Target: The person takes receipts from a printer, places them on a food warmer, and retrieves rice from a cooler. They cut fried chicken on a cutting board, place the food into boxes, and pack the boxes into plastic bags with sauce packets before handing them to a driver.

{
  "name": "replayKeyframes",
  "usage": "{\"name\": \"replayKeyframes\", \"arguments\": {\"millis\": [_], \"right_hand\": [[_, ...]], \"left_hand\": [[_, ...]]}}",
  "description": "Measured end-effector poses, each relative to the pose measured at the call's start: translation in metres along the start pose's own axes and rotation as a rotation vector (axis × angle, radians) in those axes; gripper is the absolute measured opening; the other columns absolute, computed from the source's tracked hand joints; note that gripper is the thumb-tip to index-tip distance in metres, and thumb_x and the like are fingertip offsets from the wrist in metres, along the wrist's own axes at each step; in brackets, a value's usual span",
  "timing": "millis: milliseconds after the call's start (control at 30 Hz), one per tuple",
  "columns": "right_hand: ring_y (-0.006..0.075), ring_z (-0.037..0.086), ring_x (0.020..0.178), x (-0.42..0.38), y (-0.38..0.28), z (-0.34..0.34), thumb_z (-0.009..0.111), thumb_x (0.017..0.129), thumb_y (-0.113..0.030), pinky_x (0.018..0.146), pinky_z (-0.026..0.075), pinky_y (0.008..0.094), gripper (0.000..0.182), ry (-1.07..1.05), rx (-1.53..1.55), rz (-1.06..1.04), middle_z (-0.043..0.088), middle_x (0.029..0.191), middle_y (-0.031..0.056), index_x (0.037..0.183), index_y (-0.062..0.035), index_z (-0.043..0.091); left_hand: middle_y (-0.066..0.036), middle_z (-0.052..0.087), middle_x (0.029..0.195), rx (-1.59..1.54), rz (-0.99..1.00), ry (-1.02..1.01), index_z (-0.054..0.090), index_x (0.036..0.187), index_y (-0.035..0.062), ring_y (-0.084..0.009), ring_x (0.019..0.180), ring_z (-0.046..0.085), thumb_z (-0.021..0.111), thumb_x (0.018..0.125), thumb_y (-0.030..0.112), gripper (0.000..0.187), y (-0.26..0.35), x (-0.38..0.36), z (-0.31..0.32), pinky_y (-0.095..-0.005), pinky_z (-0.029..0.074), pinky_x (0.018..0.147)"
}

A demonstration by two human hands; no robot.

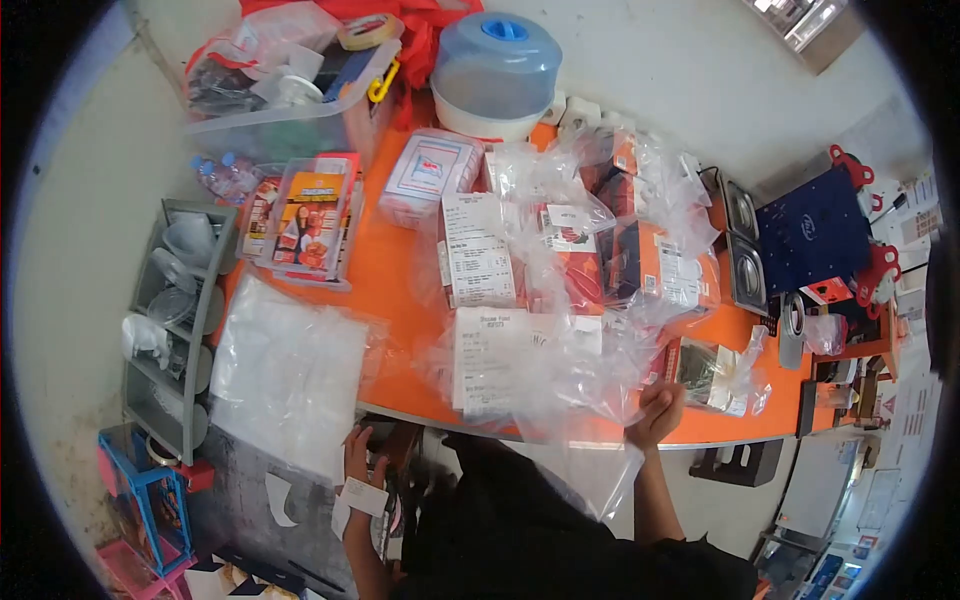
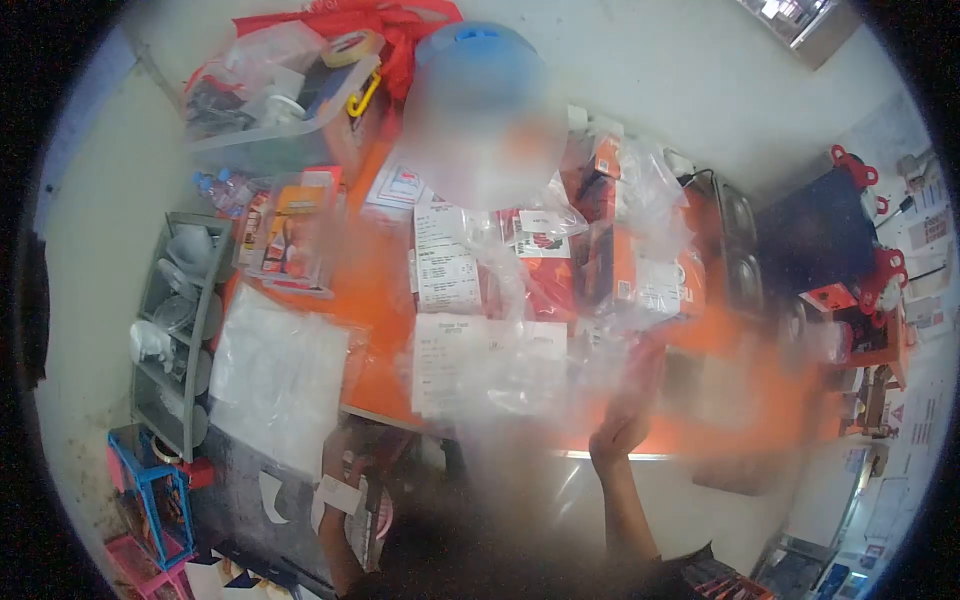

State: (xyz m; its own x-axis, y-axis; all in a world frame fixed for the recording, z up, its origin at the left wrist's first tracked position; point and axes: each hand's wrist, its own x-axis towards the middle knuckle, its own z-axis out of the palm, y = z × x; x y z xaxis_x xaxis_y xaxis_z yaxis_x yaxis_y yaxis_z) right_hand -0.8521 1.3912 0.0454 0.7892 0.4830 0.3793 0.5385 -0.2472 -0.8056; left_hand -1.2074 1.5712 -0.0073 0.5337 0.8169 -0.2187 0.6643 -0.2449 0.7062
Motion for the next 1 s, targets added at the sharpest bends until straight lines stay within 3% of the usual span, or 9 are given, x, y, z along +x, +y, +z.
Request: {"name": "replayKeyframes", "arguments": {"millis": [100, 167, 200, 267, 333, 400, 533, 600, 1000], "right_hand": [[0.0204, 0.047, 0.092, 0.045, 0.008, 0.020, 0.047, 0.089, -0.026, 0.064, 0.041, 0.0299, 0.023, 0.140, 0.375, 0.023, 0.047, 0.104, 0.0148, 0.094, -0.0036, 0.051], [0.0222, 0.045, 0.099, 0.077, -0.026, 0.036, 0.054, 0.083, -0.031, 0.076, 0.039, 0.0323, 0.028, 0.188, -0.242, -0.368, 0.047, 0.107, 0.0123, 0.093, -0.0053, 0.057], [0.0222, 0.045, 0.099, 0.086, -0.046, 0.033, 0.054, 0.083, -0.031, 0.076, 0.039, 0.0323, 0.028, 0.176, -0.244, -0.358, 0.047, 0.107, 0.0123, 0.093, -0.0053, 0.057], [0.0312, 0.047, 0.104, 0.103, -0.080, 0.026, 0.057, 0.075, -0.013, 0.090, 0.033, 0.0453, 0.038, -0.486, -0.615, -0.306, 0.050, 0.111, 0.0128, 0.112, -0.0114, 0.055], [0.0298, 0.049, 0.103, 0.112, -0.089, 0.033, 0.059, 0.070, -0.012, 0.089, 0.035, 0.0438, 0.048, -0.601, -0.508, -0.275, 0.052, 0.108, 0.0112, 0.117, -0.0186, 0.053], [0.0261, 0.048, 0.097, 0.118, -0.101, 0.042, 0.066, 0.059, -0.036, 0.084, 0.033, 0.0414, 0.056, -0.994, -0.495, -0.069, 0.053, 0.103, 0.0074, 0.108, -0.0117, 0.061], [0.0232, 0.053, 0.085, 0.111, -0.085, 0.055, 0.067, 0.061, -0.029, 0.074, 0.039, 0.0359, 0.057, -1.074, -0.076, -0.136, 0.056, 0.096, 0.0052, 0.115, -0.0114, 0.058], [0.0208, 0.055, 0.074, 0.121, -0.088, 0.059, 0.062, 0.067, -0.016, 0.066, 0.042, 0.0319, 0.052, -1.082, 0.013, -0.435, 0.057, 0.090, 0.0050, 0.118, -0.0108, 0.055], [0.0210, 0.056, 0.089, 0.141, -0.067, 0.069, 0.053, 0.068, 0.004, 0.071, 0.046, 0.0303, 0.072, -1.438, 0.163, -0.518, 0.056, 0.106, 0.0039, 0.134, -0.0177, 0.036]], "left_hand": [[-0.018, 0.034, 0.133, 0.054, 0.033, 0.007, 0.039, 0.128, 0.0058, -0.0370, 0.121, 0.035, 0.051, 0.084, 0.021, 0.048, 0.009, 0.018, 0.002, -0.0436, 0.031, 0.100], [-0.018, 0.035, 0.133, 0.145, 0.032, 0.017, 0.039, 0.128, 0.0061, -0.0359, 0.121, 0.035, 0.051, 0.085, 0.021, 0.047, 0.022, 0.029, 0.001, -0.0427, 0.031, 0.100], [-0.017, 0.035, 0.133, 0.230, 0.041, 0.045, 0.039, 0.128, 0.0064, -0.0348, 0.121, 0.035, 0.050, 0.085, 0.020, 0.047, 0.028, 0.032, 0.002, -0.0419, 0.031, 0.100], [-0.017, 0.035, 0.133, 0.258, 0.034, 0.045, 0.039, 0.128, 0.0064, -0.0347, 0.121, 0.036, 0.050, 0.085, 0.020, 0.046, 0.033, 0.040, 0.006, -0.0418, 0.031, 0.100], [-0.017, 0.035, 0.133, 0.247, 0.026, 0.034, 0.039, 0.128, 0.0064, -0.0346, 0.121, 0.036, 0.050, 0.085, 0.020, 0.046, 0.037, 0.050, 0.011, -0.0417, 0.031, 0.100], [-0.017, 0.035, 0.133, 0.238, 0.025, 0.024, 0.039, 0.128, 0.0064, -0.0346, 0.121, 0.036, 0.050, 0.085, 0.020, 0.046, 0.042, 0.063, 0.017, -0.0417, 0.031, 0.100], [-0.017, 0.035, 0.133, 0.247, 0.030, 0.003, 0.039, 0.128, 0.0064, -0.0344, 0.121, 0.036, 0.050, 0.085, 0.020, 0.046, 0.050, 0.084, 0.024, -0.0415, 0.031, 0.100], [-0.017, 0.036, 0.133, 0.251, 0.028, -0.002, 0.039, 0.128, 0.0064, -0.0343, 0.121, 0.036, 0.050, 0.085, 0.020, 0.046, 0.054, 0.090, 0.026, -0.0415, 0.031, 0.100], [-0.017, 0.036, 0.132, 0.272, -0.024, -0.028, 0.040, 0.128, 0.0064, -0.0339, 0.121, 0.037, 0.050, 0.085, 0.020, 0.046, 0.059, 0.110, 0.035, -0.0411, 0.032, 0.100]]}}
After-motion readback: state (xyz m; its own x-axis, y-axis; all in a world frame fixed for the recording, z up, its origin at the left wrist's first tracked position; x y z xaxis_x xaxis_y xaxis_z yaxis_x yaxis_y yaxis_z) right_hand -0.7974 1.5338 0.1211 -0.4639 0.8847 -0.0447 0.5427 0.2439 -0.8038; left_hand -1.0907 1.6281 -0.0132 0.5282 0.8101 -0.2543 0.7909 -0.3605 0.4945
